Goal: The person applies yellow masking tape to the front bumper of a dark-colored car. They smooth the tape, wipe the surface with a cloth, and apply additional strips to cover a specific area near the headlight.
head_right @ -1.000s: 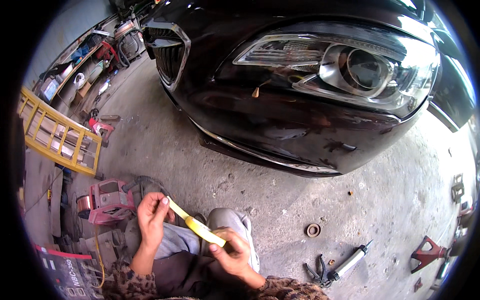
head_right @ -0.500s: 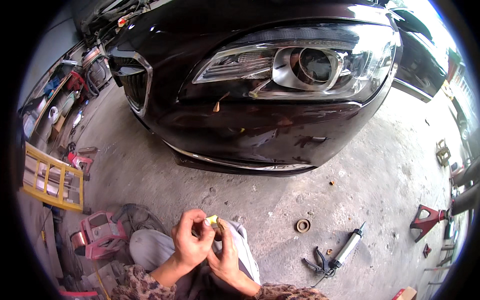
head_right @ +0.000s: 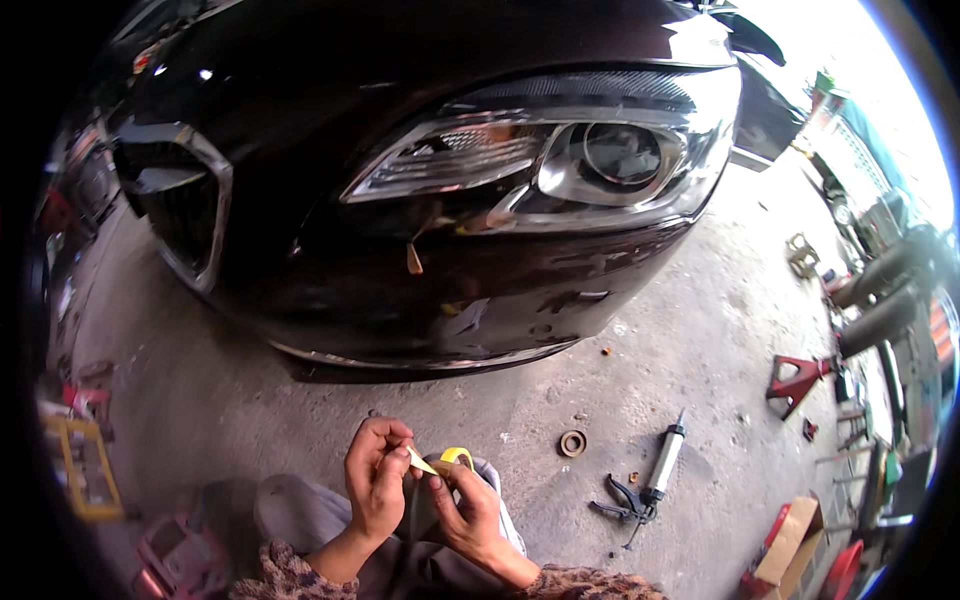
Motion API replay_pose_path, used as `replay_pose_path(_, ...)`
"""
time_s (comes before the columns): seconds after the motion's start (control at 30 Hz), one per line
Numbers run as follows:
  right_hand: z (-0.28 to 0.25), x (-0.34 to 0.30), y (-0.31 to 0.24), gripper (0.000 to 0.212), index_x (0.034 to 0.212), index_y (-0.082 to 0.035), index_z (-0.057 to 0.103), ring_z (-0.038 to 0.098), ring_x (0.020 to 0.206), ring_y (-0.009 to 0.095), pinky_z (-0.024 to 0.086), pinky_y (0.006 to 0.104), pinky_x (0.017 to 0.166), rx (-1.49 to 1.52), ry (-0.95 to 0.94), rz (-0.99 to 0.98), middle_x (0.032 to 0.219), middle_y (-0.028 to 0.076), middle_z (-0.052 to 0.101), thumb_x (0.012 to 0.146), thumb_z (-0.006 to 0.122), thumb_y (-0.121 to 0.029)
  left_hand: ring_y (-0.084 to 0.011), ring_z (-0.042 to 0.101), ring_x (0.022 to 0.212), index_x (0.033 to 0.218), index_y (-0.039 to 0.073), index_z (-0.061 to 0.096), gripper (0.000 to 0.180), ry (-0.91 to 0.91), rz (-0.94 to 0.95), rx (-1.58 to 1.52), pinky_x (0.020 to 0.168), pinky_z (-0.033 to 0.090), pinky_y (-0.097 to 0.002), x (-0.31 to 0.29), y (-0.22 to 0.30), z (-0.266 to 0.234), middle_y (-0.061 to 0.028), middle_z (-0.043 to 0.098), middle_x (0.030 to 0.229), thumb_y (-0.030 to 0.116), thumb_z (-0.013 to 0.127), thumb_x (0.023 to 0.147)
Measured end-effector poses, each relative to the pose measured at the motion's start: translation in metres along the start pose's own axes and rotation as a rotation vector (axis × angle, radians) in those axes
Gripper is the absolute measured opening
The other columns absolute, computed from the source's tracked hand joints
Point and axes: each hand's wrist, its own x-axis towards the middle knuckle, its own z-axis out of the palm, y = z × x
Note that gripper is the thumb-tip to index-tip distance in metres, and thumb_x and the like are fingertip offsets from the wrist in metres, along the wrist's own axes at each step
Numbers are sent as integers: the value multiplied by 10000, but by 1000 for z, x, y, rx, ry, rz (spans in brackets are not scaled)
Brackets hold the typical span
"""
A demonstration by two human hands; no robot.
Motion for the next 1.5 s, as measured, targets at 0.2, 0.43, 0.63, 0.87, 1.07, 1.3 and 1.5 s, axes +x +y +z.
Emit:
replay_pose_path(0.2,-6,26,-4,180,1065,37,678,601,639,103,478,244,593,-17,207,239,784,63,670,956,660,-105,-289,631,986,1125,-27,624,234,-115,722,583,860,510,-367,88,34,-31,-152,638,1070,68,599,913)
replay_pose_path(0.43,-14,60,-69,232,1038,54,649,499,507,82,380,227,460,244,422,159,680,39,596,1003,619,-173,-273,648,929,1014,17,664,161,-178,347,566,760,522,-345,132,53,-26,-149,650,1063,14,718,863)
replay_pose_path(0.63,-6,98,-84,235,998,62,643,513,500,100,417,232,473,422,478,89,689,79,614,994,626,-172,-231,698,871,1162,50,676,330,-108,884,1159,637,558,-301,158,66,-21,-125,677,1135,145,652,847)
replay_pose_path(0.87,-38,109,-76,236,905,74,621,535,502,133,402,240,436,634,340,108,777,146,635,941,681,-151,-301,633,764,1028,39,676,231,-211,459,868,615,526,-353,154,83,-7,-163,649,972,171,683,839)
replay_pose_path(1.07,-51,151,-60,320,829,71,622,670,660,279,557,380,651,914,-179,-77,784,194,689,859,781,-206,-399,549,611,850,38,675,186,175,168,768,553,478,-426,149,110,11,-222,616,758,216,732,850)
replay_pose_path(1.3,-58,190,-31,310,799,58,635,705,643,306,584,383,616,908,-314,-116,715,203,691,880,758,-215,-355,612,745,897,16,680,126,-59,389,1347,651,513,-422,157,127,41,-178,647,863,133,688,851)
replay_pose_path(1.5,-58,205,-33,277,869,113,679,724,668,288,593,353,609,833,-469,-318,776,231,713,915,704,-160,-332,632,829,947,8,663,137,3,439,1460,722,524,-399,166,141,62,-148,657,947,67,643,825)
